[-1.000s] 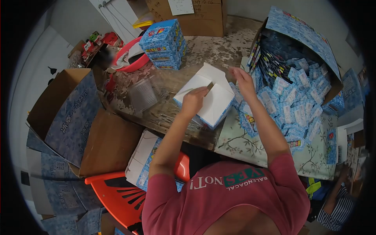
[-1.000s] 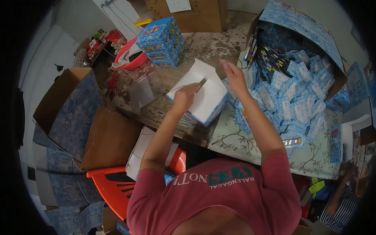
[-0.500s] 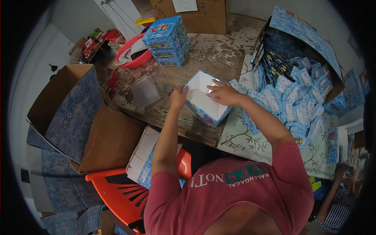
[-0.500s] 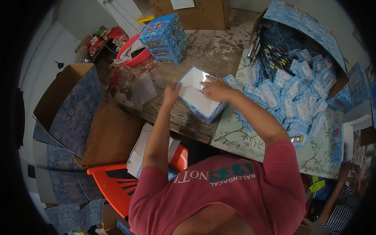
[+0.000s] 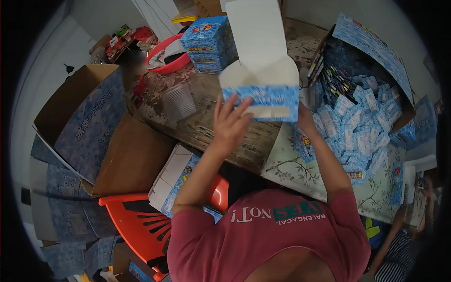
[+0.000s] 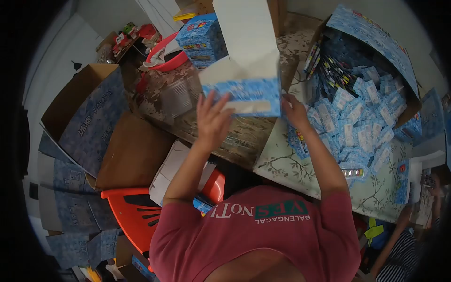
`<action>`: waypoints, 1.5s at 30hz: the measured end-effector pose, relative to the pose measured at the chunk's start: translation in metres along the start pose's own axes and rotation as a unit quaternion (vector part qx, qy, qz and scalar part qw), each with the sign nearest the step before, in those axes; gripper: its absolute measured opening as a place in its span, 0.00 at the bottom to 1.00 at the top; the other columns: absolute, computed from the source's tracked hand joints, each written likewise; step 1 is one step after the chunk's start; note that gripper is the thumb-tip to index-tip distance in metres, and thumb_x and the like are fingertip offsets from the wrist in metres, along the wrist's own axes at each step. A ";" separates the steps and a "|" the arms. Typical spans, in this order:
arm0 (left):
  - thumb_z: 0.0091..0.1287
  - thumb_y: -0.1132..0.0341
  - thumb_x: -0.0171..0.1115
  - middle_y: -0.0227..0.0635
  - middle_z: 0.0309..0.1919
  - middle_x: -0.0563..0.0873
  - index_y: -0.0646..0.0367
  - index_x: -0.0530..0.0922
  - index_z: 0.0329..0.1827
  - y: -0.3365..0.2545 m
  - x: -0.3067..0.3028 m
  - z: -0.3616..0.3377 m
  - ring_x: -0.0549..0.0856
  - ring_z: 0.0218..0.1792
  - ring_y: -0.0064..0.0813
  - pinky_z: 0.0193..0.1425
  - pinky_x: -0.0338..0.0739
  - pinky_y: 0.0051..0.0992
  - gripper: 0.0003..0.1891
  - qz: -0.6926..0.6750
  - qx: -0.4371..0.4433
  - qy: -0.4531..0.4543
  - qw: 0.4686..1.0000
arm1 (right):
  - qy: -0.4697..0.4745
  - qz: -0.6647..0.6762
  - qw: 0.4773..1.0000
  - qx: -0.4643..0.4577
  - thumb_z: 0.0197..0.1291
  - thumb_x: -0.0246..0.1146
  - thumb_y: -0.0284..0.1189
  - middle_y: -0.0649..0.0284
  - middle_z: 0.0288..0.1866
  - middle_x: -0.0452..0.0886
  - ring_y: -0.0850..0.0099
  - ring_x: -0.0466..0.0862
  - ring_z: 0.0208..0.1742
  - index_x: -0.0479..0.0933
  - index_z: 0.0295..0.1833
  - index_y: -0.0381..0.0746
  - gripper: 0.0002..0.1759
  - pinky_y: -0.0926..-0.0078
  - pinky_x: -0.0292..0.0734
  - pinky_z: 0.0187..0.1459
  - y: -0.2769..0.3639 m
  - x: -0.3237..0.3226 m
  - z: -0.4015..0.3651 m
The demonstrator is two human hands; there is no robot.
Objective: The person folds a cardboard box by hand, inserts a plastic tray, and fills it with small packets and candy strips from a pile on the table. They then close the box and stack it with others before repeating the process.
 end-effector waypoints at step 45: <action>0.57 0.66 0.57 0.46 0.31 0.83 0.63 0.78 0.29 0.017 0.128 -0.055 0.82 0.34 0.48 0.40 0.75 0.41 0.08 -0.031 -0.118 0.545 0.829 | 0.034 -0.417 0.901 -0.111 0.52 0.62 0.36 0.52 0.63 0.66 0.57 0.64 0.64 0.69 0.59 0.39 0.28 0.55 0.59 0.62 -0.011 0.029 -0.048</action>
Point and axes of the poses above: each hand's wrist, its own z-axis towards the middle knuckle, its own x-axis out of the palm, y = z × x, the point moved 5 cm from there along z, towards the middle knuckle
